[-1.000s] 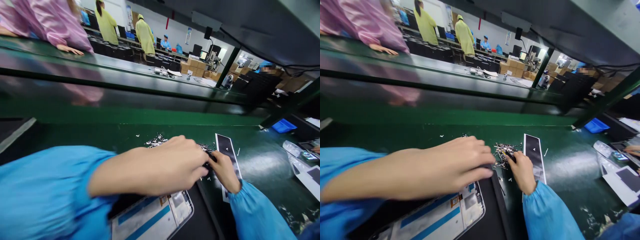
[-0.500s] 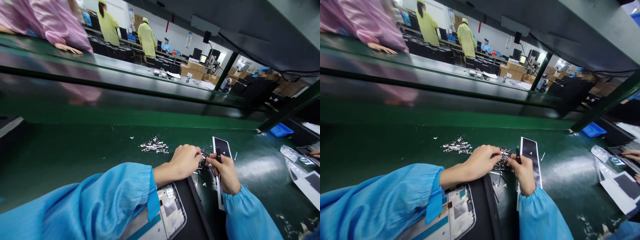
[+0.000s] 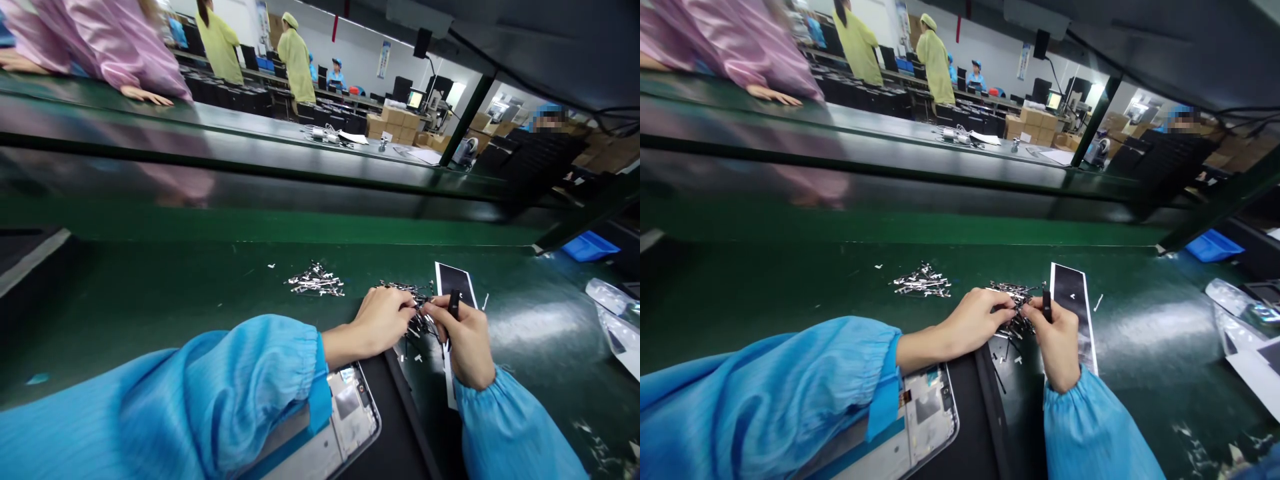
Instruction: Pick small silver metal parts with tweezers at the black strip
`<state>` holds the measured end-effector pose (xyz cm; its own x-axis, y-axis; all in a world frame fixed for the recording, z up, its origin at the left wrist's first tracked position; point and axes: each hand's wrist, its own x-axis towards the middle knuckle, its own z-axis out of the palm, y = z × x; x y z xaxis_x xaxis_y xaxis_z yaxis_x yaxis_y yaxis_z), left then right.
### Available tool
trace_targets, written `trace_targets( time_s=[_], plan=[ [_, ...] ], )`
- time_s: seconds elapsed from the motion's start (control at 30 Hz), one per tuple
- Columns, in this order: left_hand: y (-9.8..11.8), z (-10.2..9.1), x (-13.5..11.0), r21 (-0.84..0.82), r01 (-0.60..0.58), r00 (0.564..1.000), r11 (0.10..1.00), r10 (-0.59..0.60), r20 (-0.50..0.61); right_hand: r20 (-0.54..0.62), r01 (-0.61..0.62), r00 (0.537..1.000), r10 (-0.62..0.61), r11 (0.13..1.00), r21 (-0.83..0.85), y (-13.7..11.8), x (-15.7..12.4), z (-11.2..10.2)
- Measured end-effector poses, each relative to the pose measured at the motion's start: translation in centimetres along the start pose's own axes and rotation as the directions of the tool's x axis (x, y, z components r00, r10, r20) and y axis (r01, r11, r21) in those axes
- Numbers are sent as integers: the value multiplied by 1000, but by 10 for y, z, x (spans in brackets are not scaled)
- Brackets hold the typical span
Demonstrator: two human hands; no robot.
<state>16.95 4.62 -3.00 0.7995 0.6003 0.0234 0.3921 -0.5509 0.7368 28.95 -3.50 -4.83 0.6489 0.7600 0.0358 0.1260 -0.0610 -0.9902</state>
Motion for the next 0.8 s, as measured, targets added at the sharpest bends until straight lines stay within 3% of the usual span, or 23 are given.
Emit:
trace_targets(
  time_s=[0.37,0.8],
  plan=[
    [-2,-1,-1,-70,-5,1000,998,6,17,-25,24,999,-25,1000,-20,-4,2,-1],
    [-4,4,-3,42,-27,998,999,30,-52,-45,174,980,-194,943,-282,-4,-2,-1]
  ],
)
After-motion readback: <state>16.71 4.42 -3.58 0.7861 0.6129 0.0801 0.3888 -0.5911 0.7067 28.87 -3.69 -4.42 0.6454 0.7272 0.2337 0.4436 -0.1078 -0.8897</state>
